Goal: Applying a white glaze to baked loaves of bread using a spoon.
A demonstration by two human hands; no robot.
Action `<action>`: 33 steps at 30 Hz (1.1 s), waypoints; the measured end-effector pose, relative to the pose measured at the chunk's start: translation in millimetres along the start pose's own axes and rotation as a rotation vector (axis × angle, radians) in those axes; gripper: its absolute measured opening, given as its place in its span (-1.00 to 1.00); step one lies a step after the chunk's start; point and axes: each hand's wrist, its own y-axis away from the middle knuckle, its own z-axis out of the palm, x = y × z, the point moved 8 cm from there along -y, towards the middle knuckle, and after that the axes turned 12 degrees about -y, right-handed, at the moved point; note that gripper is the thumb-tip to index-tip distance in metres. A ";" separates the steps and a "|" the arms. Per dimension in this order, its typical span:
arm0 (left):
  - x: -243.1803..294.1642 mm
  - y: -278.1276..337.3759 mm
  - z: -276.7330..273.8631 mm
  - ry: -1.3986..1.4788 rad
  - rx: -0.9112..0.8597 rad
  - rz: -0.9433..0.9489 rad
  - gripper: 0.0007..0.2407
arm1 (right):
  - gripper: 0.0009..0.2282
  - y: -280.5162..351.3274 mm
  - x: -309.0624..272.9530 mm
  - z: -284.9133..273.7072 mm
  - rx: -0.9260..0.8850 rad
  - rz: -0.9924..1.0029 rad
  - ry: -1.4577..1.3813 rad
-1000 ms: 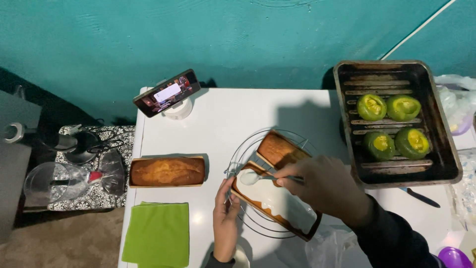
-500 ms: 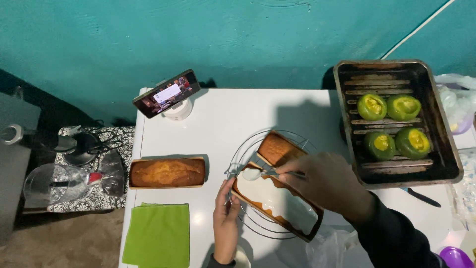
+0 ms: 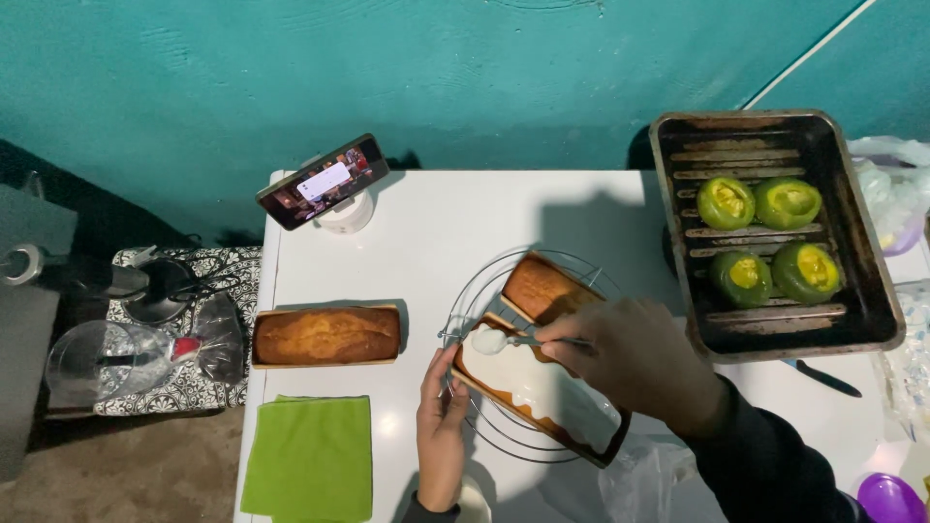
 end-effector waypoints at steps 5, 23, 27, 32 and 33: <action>-0.6 -0.5 -0.3 -0.015 0.003 0.013 -0.62 | -0.81 1.8 -0.8 1.4 -0.030 -0.001 -0.005; -0.4 0.0 0.8 0.035 -0.011 -0.027 -0.59 | -0.79 6.5 -9.3 -0.7 0.015 0.008 0.013; -0.7 0.7 1.0 0.036 -0.012 -0.018 -0.60 | -0.80 7.0 -0.5 11.7 -0.008 0.008 0.045; 2.8 0.8 -0.4 -0.010 -0.004 0.014 -0.60 | -0.81 13.0 -21.5 10.0 -0.011 -0.027 0.062; 2.9 0.6 -0.6 -0.018 -0.004 -0.004 -0.60 | -0.81 13.9 -24.5 7.4 -0.003 0.016 0.082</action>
